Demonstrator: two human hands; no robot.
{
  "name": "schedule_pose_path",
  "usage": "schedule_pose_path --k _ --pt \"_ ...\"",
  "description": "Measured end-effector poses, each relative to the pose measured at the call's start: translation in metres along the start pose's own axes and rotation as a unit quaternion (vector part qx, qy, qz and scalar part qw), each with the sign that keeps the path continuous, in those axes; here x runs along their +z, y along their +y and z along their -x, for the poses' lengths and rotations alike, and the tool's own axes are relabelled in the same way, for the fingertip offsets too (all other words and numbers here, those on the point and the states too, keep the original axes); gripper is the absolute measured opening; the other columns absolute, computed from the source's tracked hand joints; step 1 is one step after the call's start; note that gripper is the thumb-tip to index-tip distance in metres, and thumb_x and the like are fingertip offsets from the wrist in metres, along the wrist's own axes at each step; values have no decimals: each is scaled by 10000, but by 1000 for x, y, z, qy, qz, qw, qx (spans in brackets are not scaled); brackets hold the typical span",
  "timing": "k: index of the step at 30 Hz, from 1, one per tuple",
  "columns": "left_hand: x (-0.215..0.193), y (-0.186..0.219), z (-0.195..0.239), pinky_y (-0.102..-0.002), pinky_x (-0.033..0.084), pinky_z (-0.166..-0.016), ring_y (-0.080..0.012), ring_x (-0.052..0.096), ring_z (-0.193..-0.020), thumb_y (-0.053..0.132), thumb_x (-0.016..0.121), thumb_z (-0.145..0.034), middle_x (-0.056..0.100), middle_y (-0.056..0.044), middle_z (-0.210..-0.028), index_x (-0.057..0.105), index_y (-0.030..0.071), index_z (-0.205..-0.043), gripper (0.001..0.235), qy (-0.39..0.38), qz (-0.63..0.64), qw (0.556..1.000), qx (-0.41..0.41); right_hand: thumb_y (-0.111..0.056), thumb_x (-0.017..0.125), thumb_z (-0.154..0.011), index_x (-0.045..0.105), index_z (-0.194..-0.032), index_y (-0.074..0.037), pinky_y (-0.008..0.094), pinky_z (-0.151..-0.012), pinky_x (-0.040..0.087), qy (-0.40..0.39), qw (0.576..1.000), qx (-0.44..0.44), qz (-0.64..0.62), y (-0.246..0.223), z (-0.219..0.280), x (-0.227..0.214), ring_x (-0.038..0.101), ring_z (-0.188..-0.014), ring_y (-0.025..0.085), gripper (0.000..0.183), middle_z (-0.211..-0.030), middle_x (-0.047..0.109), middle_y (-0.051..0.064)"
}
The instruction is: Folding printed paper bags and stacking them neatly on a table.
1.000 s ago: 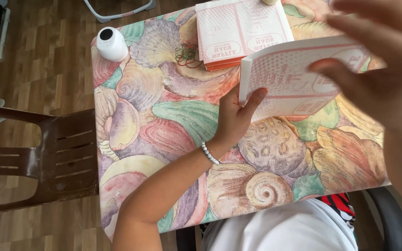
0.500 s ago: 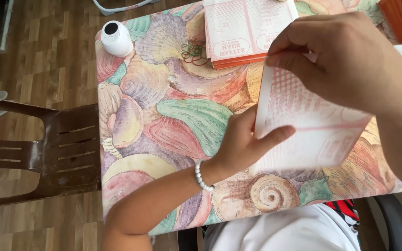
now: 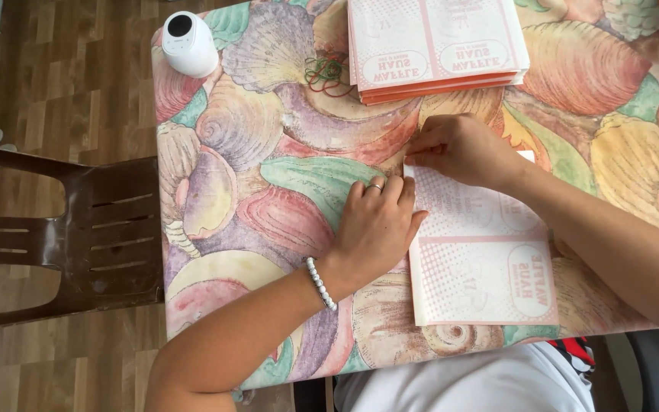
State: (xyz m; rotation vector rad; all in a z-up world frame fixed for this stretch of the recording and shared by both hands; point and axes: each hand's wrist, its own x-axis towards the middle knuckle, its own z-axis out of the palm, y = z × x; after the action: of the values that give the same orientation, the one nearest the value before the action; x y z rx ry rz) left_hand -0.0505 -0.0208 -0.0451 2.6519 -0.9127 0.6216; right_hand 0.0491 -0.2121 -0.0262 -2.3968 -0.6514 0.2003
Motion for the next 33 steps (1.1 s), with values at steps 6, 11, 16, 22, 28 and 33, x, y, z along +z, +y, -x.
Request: schedule_pose_path --k 6,11,16,22,28,33 --pt "-3 -1 -1 -445 408 -713 -292 571 -800 462 655 -892 548 -100 -887 638 -55 -1243 625 -21 -17 999 -30 -122 806 -861 808 -1043 -48 386 -687 575 18 999 -32 -1 -5 9 -3 711 -822 261 197 -928 744 111" --pt "-4 -4 -1 -465 400 -746 -312 564 -805 501 601 -925 533 -101 -884 636 -21 -1287 636 -29 -7 999 -38 -133 804 -869 810 -1049 -57 372 -716 589 7 999 -31 -11 -6 9 -4 721 -852 272 195 -926 734 106" --pt "-4 -8 0 -480 386 -775 -322 570 -815 565 618 -877 523 -84 -901 616 60 -1320 672 -40 -10 997 -58 -117 802 -863 810 -1035 -63 378 -713 596 8 999 -39 -16 -6 9 -3 722 -855 273 181 -932 728 111" --pt "-5 -9 -1 -496 385 -798 -323 570 -823 578 590 -888 514 -79 -885 605 85 -1338 668 -57 -11 996 -63 -87 787 -879 804 -1029 -40 388 -731 602 13 998 -56 -22 -6 12 -2 732 -874 296 158 -925 718 130" --pt "-10 -12 -6 -510 389 -787 -335 585 -815 609 620 -854 521 -72 -846 604 102 -1335 699 -69 -6 995 -70 -61 771 -887 810 -998 -42 371 -713 598 23 993 -109 30 -7 13 -2 724 -844 291 119 -883 701 116" --pt "-10 -7 -4 -500 389 -833 -344 570 -829 561 670 -873 522 -110 -902 474 43 -1480 822 -49 10 997 -67 -56 741 -907 806 -962 -45 326 -747 593 25 973 -190 126 -14 26 -6 711 -885 248 86 -915 711 84"
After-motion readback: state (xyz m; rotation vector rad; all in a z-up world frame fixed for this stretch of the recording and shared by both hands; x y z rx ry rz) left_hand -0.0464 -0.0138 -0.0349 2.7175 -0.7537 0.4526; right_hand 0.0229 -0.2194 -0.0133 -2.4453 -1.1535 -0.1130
